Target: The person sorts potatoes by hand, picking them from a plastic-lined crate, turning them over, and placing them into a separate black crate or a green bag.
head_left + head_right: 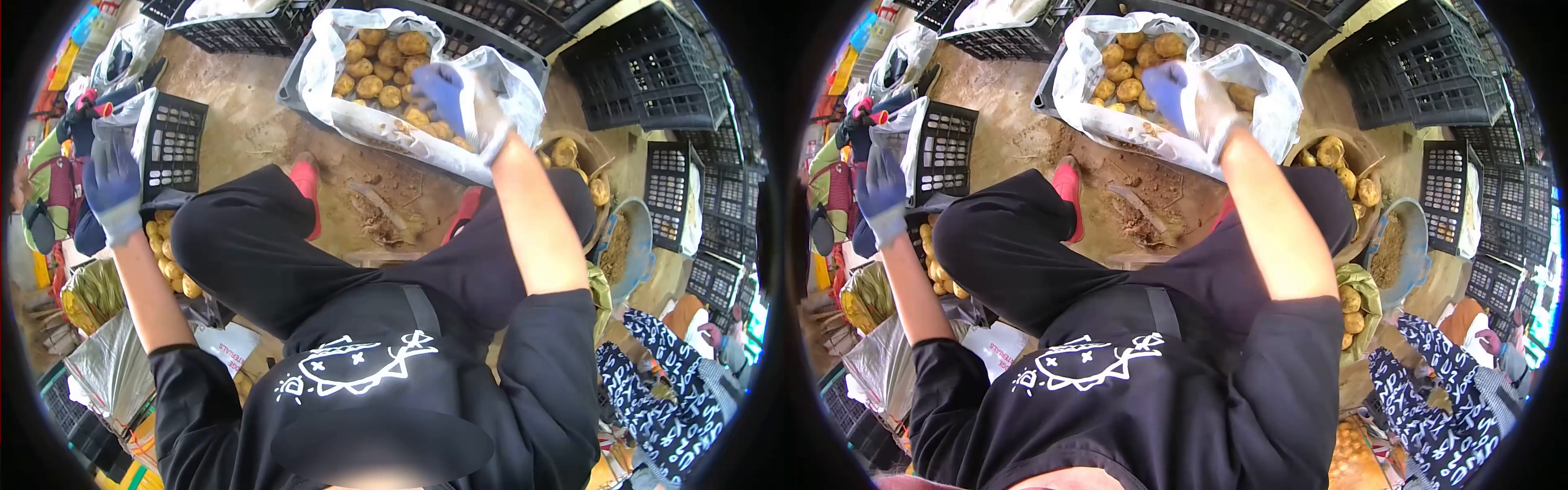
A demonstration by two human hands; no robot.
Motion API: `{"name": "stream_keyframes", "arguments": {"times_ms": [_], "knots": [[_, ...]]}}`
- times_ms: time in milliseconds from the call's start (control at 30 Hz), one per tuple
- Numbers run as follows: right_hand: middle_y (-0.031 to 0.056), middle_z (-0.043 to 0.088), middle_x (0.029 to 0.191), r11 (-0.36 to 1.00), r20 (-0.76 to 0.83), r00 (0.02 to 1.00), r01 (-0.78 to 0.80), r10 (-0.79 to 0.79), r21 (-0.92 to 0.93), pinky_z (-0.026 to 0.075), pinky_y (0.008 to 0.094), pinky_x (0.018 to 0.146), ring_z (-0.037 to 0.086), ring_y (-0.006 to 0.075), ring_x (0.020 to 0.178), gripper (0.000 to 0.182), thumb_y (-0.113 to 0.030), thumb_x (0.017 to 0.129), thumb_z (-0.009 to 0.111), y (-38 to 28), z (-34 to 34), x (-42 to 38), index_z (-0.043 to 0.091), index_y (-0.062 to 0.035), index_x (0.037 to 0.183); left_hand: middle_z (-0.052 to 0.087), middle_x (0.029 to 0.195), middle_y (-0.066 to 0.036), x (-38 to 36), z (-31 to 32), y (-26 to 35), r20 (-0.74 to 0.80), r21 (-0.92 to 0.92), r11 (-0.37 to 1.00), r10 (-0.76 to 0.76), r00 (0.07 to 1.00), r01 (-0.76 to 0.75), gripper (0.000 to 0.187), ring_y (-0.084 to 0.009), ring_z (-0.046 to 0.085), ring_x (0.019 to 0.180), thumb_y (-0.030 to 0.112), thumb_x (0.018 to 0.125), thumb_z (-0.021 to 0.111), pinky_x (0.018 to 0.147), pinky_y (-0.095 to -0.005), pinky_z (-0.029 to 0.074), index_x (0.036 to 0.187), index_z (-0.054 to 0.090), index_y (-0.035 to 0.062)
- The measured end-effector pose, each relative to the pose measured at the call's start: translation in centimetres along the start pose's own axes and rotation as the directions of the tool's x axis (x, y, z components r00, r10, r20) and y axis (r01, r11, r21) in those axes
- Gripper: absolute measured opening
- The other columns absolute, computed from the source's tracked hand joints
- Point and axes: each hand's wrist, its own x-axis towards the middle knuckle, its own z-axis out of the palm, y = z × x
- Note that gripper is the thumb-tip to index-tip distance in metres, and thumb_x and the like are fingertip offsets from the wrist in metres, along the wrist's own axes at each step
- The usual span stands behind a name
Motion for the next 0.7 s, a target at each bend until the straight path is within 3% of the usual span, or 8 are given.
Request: {"name": "stream_keyframes", "arguments": {"times_ms": [133,200,300,367,467,500,633,700], "knots": [[0.0041,0.066,0.095,0.973,0.100,0.990,-0.072,0.096,-0.219,0.051,0.0247,0.066,0.061,0.0113,0.077,0.043,-0.041,0.093,0.061,0.6,-0.4,6.3,0.065,-0.0035,0.112,0.041,0.152,-0.010,-2.5,20.3,-5.4,0.651,-0.364,0.748,-0.222,0.726,0.555,0.041,-0.0171,0.039,0.139,0.022,0.105,0.034,0.111,-0.0348,0.036,0.142,0.042,0.0058],[0.0046,0.067,0.091,0.892,0.101,0.985,-0.078,0.137,-0.445,0.051,0.0289,0.069,0.062,0.0126,0.079,0.043,-0.043,0.092,0.062,3.3,0.3,9.6,0.066,-0.0050,0.110,0.041,0.148,-0.020,-3.6,24.7,-9.7,0.675,-0.065,0.979,-0.098,0.731,0.192,0.045,-0.0277,0.047,0.130,0.024,0.105,0.036,0.107,-0.0364,0.040,0.146,0.038,0.0038],[0.0081,0.069,0.093,0.896,0.212,0.909,-0.272,0.359,-0.350,0.052,0.0323,0.076,0.064,0.0149,0.088,0.042,-0.042,0.091,0.062,9.5,1.3,14.4,0.066,-0.0058,0.113,0.045,0.143,-0.024,-6.7,28.2,-14.4,0.356,0.230,0.966,-0.194,0.914,0.115,0.052,-0.0288,0.058,0.115,0.030,0.104,0.040,0.095,-0.0332,0.049,0.147,0.034,0.0007],[0.0151,0.069,0.104,0.668,0.375,0.834,0.010,0.405,-0.744,0.051,0.0374,0.085,0.065,0.0230,0.100,0.048,-0.043,0.090,0.063,11.9,3.0,16.0,0.062,-0.0067,0.121,0.050,0.138,-0.023,-7.2,26.9,-15.3,0.262,0.252,0.936,-0.312,0.913,0.247,0.051,-0.0290,0.061,0.113,0.030,0.104,0.042,0.095,-0.0355,0.051,0.145,0.037,0.0004],[0.0218,0.064,0.120,0.770,0.384,0.831,-0.081,0.403,-0.633,0.047,0.0402,0.095,0.062,0.0328,0.108,0.054,-0.044,0.089,0.063,19.3,6.8,18.8,0.057,-0.0091,0.130,0.052,0.136,-0.023,-6.4,26.6,-15.6,0.191,0.249,0.897,-0.415,0.889,0.365,0.051,-0.0278,0.064,0.110,0.030,0.104,0.042,0.092,-0.0357,0.055,0.145,0.036,-0.0001],[0.0243,0.057,0.131,0.682,0.482,0.787,0.109,0.385,-0.724,0.043,0.0429,0.101,0.058,0.0384,0.116,0.065,-0.042,0.090,0.060,17.9,7.9,18.9,0.042,-0.0121,0.145,0.048,0.139,-0.023,-6.1,26.7,-15.3,0.197,0.240,0.895,-0.425,0.884,0.377,0.053,-0.0263,0.064,0.109,0.030,0.105,0.040,0.090,-0.0335,0.056,0.147,0.032,-0.0002],[0.0233,0.049,0.142,0.608,0.507,0.663,0.097,0.551,-0.788,0.040,0.0450,0.106,0.052,0.0374,0.127,0.071,-0.018,0.093,0.046,17.2,12.1,19.3,0.014,-0.0143,0.156,0.047,0.140,-0.023,-5.6,27.3,-15.4,0.124,0.303,0.853,-0.477,0.870,0.424,0.056,-0.0241,0.064,0.106,0.032,0.106,0.038,0.086,-0.0303,0.056,0.149,0.027,-0.0007],[0.0211,0.052,0.139,0.592,0.438,0.732,0.060,0.521,-0.804,0.042,0.0439,0.105,0.053,0.0358,0.126,0.080,-0.033,0.088,0.056,19.7,14.2,18.9,0.015,-0.0173,0.156,0.052,0.135,-0.021,-5.7,28.5,-15.7,0.035,0.336,0.819,-0.504,0.863,0.465,0.055,-0.0218,0.065,0.099,0.034,0.105,0.039,0.080,-0.0281,0.055,0.148,0.029,-0.0006]]}}
